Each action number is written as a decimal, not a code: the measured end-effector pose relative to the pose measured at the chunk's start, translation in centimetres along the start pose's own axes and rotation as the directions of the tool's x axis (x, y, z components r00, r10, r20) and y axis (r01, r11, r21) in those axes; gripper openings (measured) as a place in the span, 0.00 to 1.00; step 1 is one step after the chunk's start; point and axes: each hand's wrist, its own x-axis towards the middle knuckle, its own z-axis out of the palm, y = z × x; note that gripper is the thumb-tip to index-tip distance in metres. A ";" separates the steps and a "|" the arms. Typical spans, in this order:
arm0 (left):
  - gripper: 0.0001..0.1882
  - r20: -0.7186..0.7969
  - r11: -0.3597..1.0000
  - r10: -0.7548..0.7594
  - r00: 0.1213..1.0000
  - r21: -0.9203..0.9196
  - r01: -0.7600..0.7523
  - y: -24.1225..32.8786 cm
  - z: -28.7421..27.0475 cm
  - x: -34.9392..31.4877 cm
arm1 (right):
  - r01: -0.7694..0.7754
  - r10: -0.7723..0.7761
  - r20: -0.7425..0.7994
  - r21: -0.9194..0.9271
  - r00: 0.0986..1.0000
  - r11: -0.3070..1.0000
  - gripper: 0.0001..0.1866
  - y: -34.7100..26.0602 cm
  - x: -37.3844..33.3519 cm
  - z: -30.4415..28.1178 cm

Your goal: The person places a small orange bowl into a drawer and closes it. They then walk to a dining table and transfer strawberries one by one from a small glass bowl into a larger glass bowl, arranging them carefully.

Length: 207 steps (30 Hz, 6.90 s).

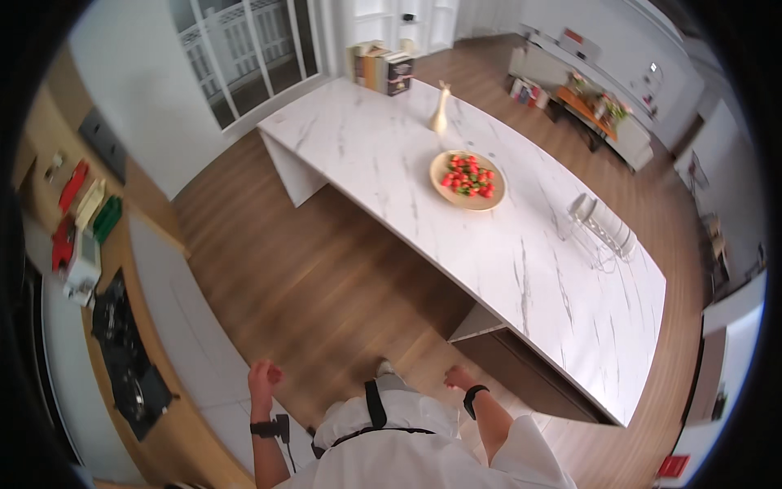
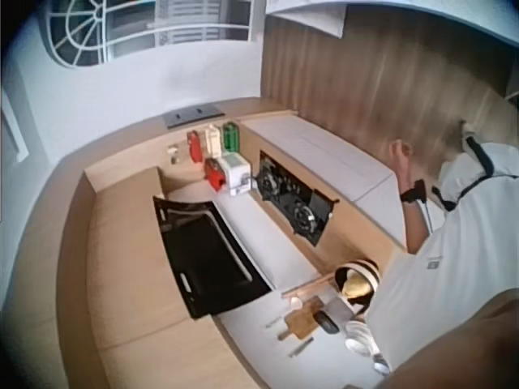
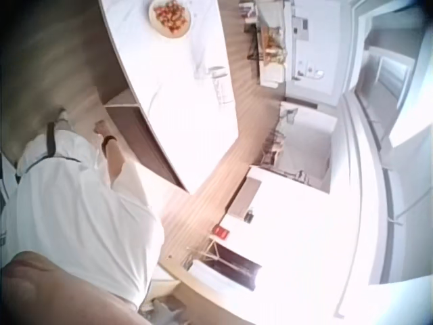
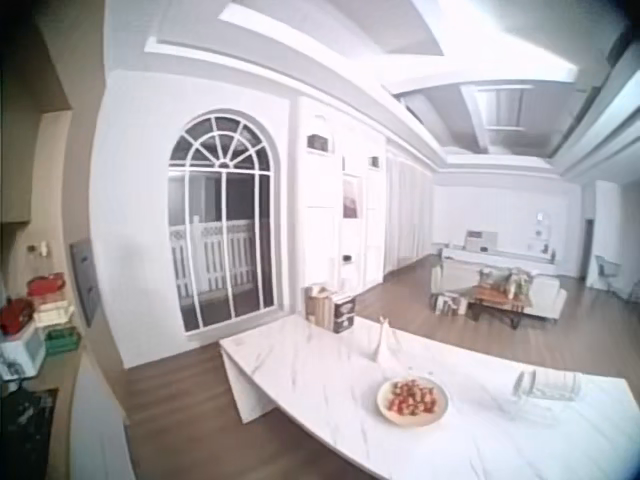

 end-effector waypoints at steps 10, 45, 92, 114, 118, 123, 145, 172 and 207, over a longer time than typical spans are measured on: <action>0.16 0.602 0.682 -0.335 0.725 0.686 -0.253 1.1 14.8 18.1 | 0.026 0.320 -0.200 0.881 0.926 0.473 0.12 -15.1 4.4 -16.2; 0.21 0.797 0.771 -0.485 0.360 0.584 -0.255 10.5 65.9 48.0 | 0.449 0.790 -0.401 0.875 0.465 0.180 0.13 -16.1 23.9 -42.3; 0.19 0.897 0.444 0.418 0.141 -0.066 -0.894 12.4 87.7 55.2 | 0.661 0.977 -0.036 0.741 0.212 -0.116 0.10 -27.0 14.8 -24.4; 0.22 0.871 0.616 0.381 0.310 0.011 -0.788 7.1 74.0 32.9 | 0.660 0.978 -0.003 0.739 0.208 -0.138 0.08 -13.8 -7.4 -3.0; 0.18 0.988 0.600 0.067 0.141 0.074 -0.796 4.5 74.9 21.7 | 0.697 0.992 -0.007 0.712 0.124 -0.082 0.08 -9.4 -12.6 -1.0; 0.14 0.945 0.580 -0.247 -0.212 -0.031 -0.814 3.1 79.8 9.1 | 0.805 0.997 -0.022 0.592 0.076 -0.048 0.09 -3.7 -17.2 0.1; 0.10 0.138 0.720 -0.573 -0.808 -0.386 -0.576 -32.3 77.7 -54.4 | 0.722 0.416 0.700 -0.206 0.581 -0.660 0.13 -17.7 -8.1 25.9; 0.16 0.577 0.522 -0.704 -0.414 0.026 -0.852 -55.7 103.8 -90.8 | 0.450 0.906 0.350 0.787 0.239 -0.422 0.05 53.8 -78.5 33.7; 0.15 0.444 -0.011 -0.893 -0.068 -0.173 -0.985 -88.8 150.7 -82.7 | 0.089 0.917 0.143 0.978 0.374 -0.188 0.10 159.1 -109.6 -48.1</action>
